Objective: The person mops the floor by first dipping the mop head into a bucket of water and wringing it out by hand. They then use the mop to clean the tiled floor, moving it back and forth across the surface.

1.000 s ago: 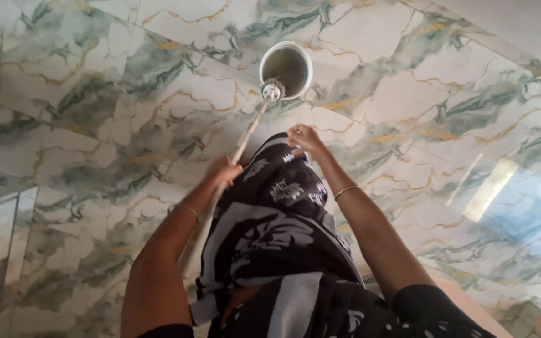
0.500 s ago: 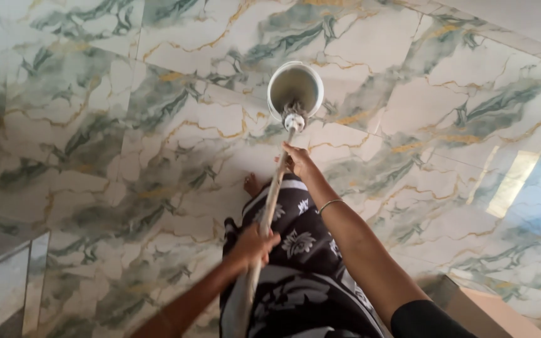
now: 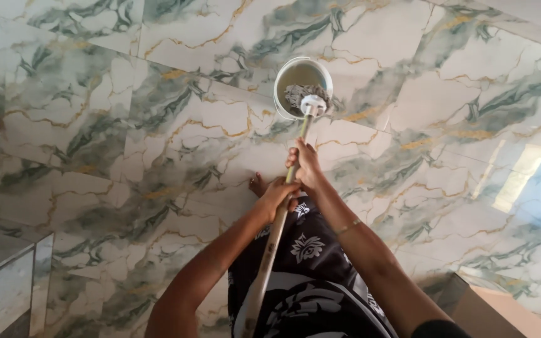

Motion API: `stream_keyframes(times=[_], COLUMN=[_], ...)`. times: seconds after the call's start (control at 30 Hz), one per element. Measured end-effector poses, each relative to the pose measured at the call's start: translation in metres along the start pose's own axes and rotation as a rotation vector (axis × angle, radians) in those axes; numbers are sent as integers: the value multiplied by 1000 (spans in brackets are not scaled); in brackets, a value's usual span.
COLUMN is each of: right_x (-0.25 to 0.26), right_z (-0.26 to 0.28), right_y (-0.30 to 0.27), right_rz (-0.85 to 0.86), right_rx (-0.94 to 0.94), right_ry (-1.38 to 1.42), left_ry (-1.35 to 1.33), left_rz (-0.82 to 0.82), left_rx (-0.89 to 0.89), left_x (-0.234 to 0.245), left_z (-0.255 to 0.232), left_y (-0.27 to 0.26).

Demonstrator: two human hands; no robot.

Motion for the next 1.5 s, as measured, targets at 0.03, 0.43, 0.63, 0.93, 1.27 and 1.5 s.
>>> stream_keyframes(times=[0.03,0.43,0.63,0.93,1.27,1.5], right_x=[0,-33,-14,-57,-103,-117], right_z=[10,102,102,101,126,130], right_y=[-12,4,-9,-137,-222,-233], right_rz=[35,131,380,495,687,793], right_rx=[0,-114,-130,97,90,-94], right_ry=[3,120,282,288,482,773], left_ry=[-71,210,-138,-150,-558,-854], left_rz=[22,43,402,327,872,802], left_rx=[49,-243,-17,-103,28,-115], left_x=[-5,-62,-57,-27,-93,-134], left_z=[-6,-3,-7,-43,-94,-147], left_y=[7,-84,-105,38,96,72])
Point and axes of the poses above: each hand's wrist, its own y-axis towards the middle knuckle, its own x-axis out of the back of the hand, z = x × y, the point moved 2 cm from there along y, towards the middle knuckle, and after that the axes turned 2 degrees about z, right-handed, at the moved point
